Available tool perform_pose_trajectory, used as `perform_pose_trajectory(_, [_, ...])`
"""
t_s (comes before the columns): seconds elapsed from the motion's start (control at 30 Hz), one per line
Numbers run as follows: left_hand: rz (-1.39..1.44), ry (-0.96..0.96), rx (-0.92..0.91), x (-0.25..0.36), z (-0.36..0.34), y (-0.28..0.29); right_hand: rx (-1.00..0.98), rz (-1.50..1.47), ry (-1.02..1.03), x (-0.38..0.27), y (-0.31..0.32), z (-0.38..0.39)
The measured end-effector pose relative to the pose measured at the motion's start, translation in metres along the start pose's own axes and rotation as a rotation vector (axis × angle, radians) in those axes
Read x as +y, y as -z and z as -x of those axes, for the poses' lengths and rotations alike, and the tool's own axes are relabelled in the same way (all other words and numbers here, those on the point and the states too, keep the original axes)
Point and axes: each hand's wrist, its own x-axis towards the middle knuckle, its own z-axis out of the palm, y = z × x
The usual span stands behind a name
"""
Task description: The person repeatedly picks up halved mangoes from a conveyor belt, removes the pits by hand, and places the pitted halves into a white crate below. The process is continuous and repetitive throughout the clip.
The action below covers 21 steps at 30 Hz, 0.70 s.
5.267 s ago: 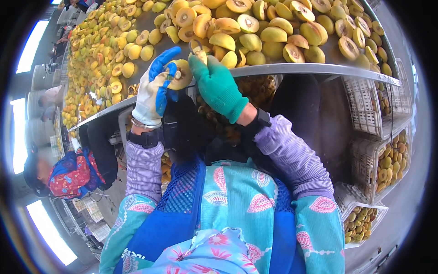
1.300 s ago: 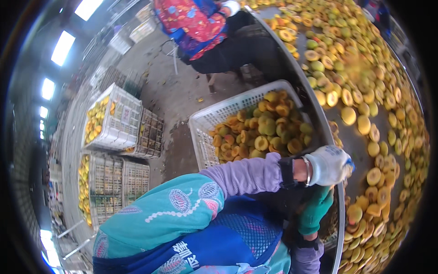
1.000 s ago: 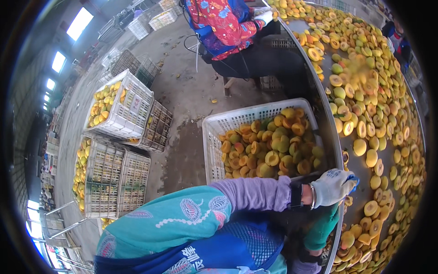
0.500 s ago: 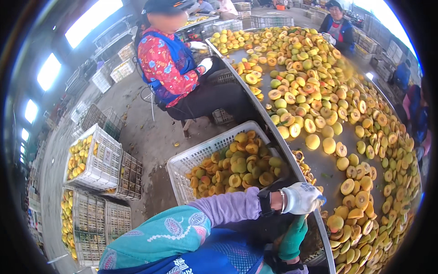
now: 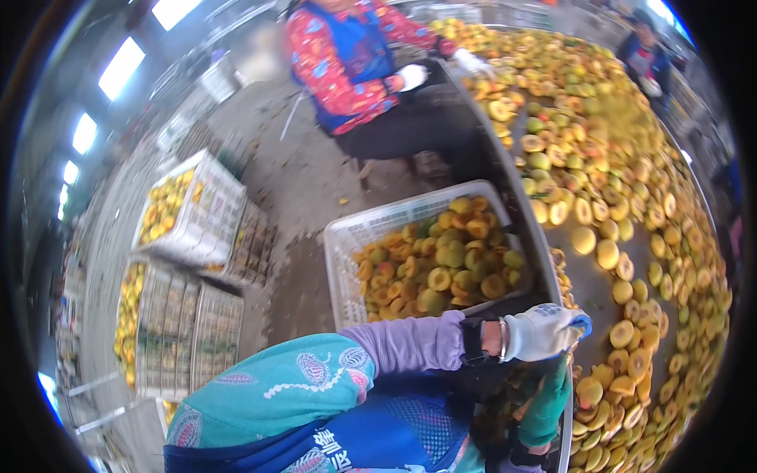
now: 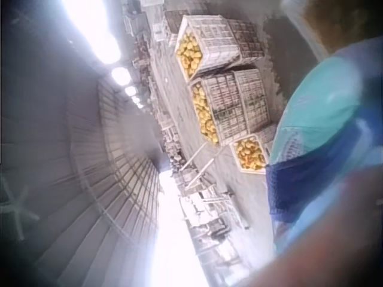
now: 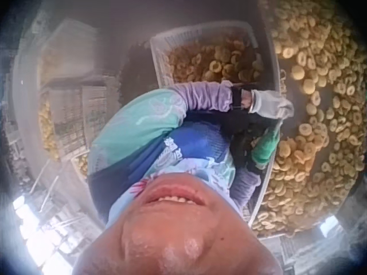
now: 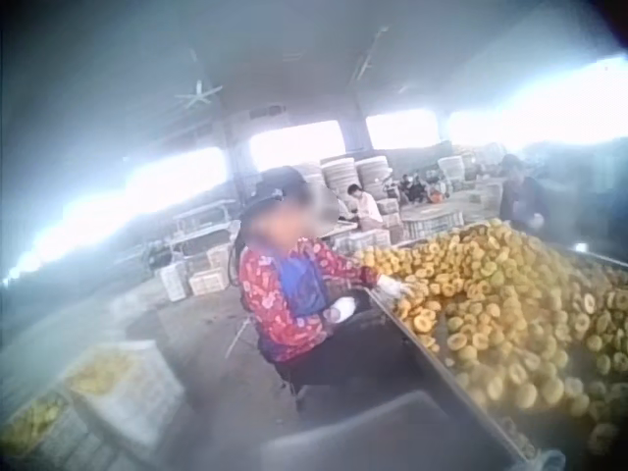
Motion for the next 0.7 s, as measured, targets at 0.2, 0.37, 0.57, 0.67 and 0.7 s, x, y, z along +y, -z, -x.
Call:
perform_pose_trajectory(0.2, [-0.085, 0.062, 0.105, -0.046, 0.034, 0.044, -0.086, 0.025, -0.171, -0.014, -0.072, -0.006])
perform_pose_trajectory(0.37, [-0.048, -0.066, 0.19, -0.096, 0.065, 0.072, -0.109, 0.051, -0.196, -0.032, -0.126, 0.004])
perform_pose_trajectory(0.57, [0.325, 0.231, -0.107, -0.078, 0.094, 0.108, -0.132, 0.245, -0.128, -0.019, -0.128, -0.015])
perform_pose_trajectory(0.67, [0.702, 0.313, 0.141, -0.061, 0.105, 0.099, -0.095, 0.28, 0.082, -0.021, -0.135, -0.004])
perform_pose_trajectory(0.7, [0.859, 0.372, 0.22, -0.054, 0.104, 0.094, -0.051, 0.288, 0.173, -0.024, -0.139, 0.001])
